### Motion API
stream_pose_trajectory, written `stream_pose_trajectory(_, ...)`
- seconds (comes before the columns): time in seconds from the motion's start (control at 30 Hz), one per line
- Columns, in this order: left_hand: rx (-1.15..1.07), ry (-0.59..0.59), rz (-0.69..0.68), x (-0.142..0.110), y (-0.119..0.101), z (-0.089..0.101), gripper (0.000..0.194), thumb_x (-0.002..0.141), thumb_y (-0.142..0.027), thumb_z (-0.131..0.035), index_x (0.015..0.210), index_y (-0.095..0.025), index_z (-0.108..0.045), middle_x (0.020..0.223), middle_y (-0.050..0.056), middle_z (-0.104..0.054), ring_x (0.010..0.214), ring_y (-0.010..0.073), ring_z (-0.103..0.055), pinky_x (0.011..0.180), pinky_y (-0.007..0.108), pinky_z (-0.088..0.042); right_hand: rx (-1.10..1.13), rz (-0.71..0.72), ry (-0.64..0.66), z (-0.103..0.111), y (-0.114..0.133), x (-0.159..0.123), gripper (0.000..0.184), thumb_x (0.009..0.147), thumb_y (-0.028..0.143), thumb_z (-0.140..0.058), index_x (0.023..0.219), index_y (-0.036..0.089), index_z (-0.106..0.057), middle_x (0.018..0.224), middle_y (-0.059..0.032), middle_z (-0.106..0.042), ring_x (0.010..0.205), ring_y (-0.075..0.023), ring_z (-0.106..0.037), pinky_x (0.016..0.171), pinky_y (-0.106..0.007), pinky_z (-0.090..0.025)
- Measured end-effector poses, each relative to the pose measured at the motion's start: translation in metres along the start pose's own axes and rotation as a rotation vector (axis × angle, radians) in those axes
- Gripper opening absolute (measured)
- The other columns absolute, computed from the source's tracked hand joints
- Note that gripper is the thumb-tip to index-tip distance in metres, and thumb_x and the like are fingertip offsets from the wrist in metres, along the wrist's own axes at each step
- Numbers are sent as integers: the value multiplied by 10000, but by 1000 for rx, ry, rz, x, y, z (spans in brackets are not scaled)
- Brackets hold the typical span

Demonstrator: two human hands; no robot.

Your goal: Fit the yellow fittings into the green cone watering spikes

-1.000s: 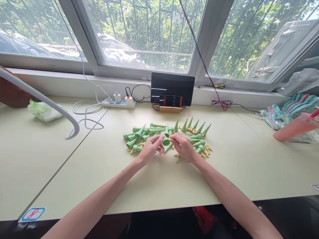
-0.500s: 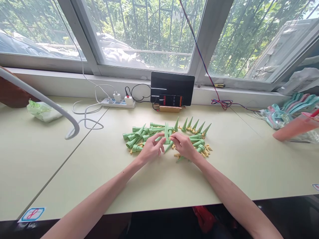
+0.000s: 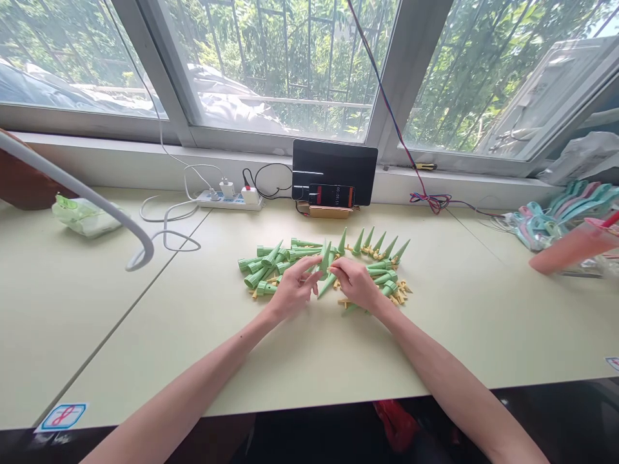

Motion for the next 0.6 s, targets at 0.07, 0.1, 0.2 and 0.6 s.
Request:
stream_pose_trajectory(0.07, 32, -29, -41, 0, 0, -1, 396, 885, -431, -580, 1220, -220, -614, 1209, 104, -575, 555, 82, -593, 387, 203, -443, -1, -4, -10, 0, 1, 0, 243, 1011, 302, -403, 865, 198, -568, 740, -33, -576, 654, -162, -512, 627, -284, -421)
stream_pose_trajectory(0.1, 50, -48, -51, 0, 0, -1, 386, 890, -429, -574, 1215, -225, -616, 1231, 104, -568, 551, 78, -592, 392, 203, -447, -3, -7, -22, 0, 2, 0, 243, 1011, 307, -406, 869, 199, -570, 743, -33, -575, 658, -163, -513, 630, -285, -422)
stream_pose_trajectory(0.2, 89, -113, -44, -1, -4, -2, 365, 898, -430, -564, 1202, -233, -603, 1225, 92, -591, 529, 71, -589, 419, 207, -460, -12, -26, -77, 1, 5, 1, 238, 1012, 319, -412, 882, 204, -575, 772, -41, -583, 687, -169, -527, 643, -287, -425)
stream_pose_trajectory(0.6, -88, -10, 198, 0, -8, -1, 658, 926, -604, -419, 492, -139, -589, 377, 18, -489, 319, 89, -438, 390, 219, -325, -39, 35, -136, 0, 9, 0, 188, 1010, 273, -428, 974, 219, -604, 846, -53, -577, 722, -165, -540, 668, -282, -451)
Point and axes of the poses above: each hand's wrist, its own x-axis towards the middle knuckle, its own z-axis out of the back of the hand, y = z × x, the point moved 1 cm from there along x, towards the middle knuckle
